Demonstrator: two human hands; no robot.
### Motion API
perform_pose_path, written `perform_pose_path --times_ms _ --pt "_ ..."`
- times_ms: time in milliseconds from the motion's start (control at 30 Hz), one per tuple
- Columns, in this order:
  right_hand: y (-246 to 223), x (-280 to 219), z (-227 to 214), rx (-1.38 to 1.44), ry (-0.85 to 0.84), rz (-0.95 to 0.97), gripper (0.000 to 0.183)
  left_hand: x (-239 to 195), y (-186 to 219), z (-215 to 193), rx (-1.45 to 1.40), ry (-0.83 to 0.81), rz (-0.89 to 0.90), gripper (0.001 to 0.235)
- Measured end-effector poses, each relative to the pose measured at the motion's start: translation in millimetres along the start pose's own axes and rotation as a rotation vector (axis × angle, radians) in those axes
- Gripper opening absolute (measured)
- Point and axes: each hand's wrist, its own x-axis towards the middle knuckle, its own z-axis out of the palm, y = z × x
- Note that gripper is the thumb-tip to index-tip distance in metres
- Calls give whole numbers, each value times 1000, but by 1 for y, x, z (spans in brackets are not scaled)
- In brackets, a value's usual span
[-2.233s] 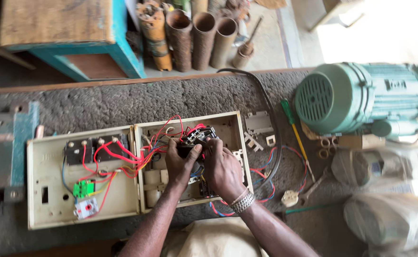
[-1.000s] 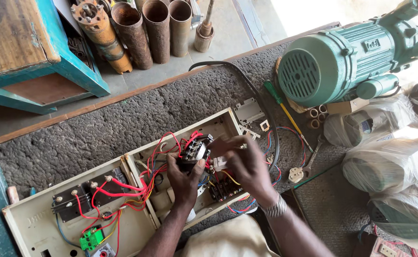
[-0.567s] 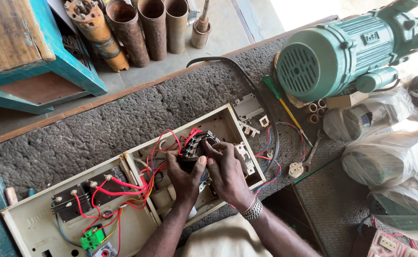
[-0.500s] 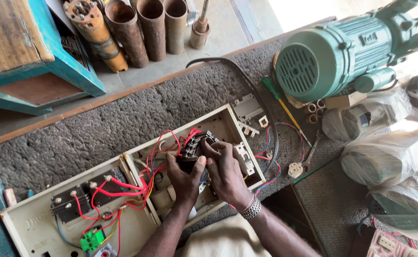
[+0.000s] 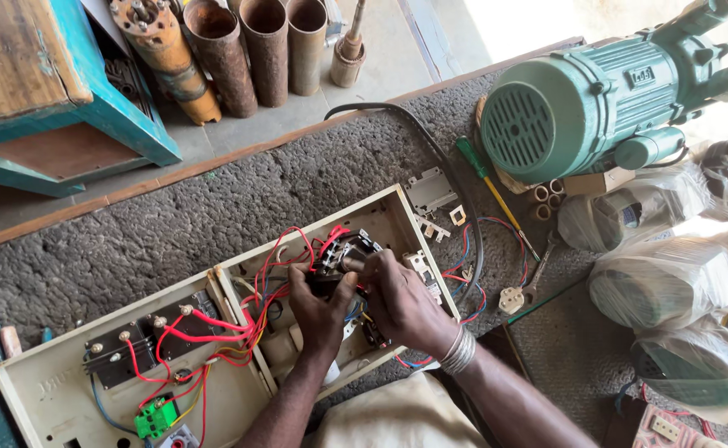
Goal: The person works inside an open electrical control box, manipulating a black cylindrical component and its attached wires. They use a screwdriver to tighten or adjust terminals on the component while holding it with the other hand. The task involves repeated handling and adjustment of the component within the box.
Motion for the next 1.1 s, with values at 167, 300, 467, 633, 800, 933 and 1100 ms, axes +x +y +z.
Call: perform_pose_path --times_ms 167,300,467,633,800,933,1100 --pt "0 11 12 -194 177 -6 19 4 6 1 82 16 20 48" --pt "-2 13 -2 63 22 148 15 5 4 -1 87 27 21 47" --pt "-13 9 -8 -2 21 173 15 3 4 2 65 29 0 47" --pt "-10 11 10 -77 212 -40 12 1 2 1 -25 12 8 49" --pt "10 -1 -9 67 -106 283 18 -3 0 -2 60 19 53 47" --pt "19 -6 -16 635 -102 275 16 1 0 -1 43 -2 80 46" --pt "2 -11 -8 164 119 380 13 2 -5 -4 -30 -22 -47 52"
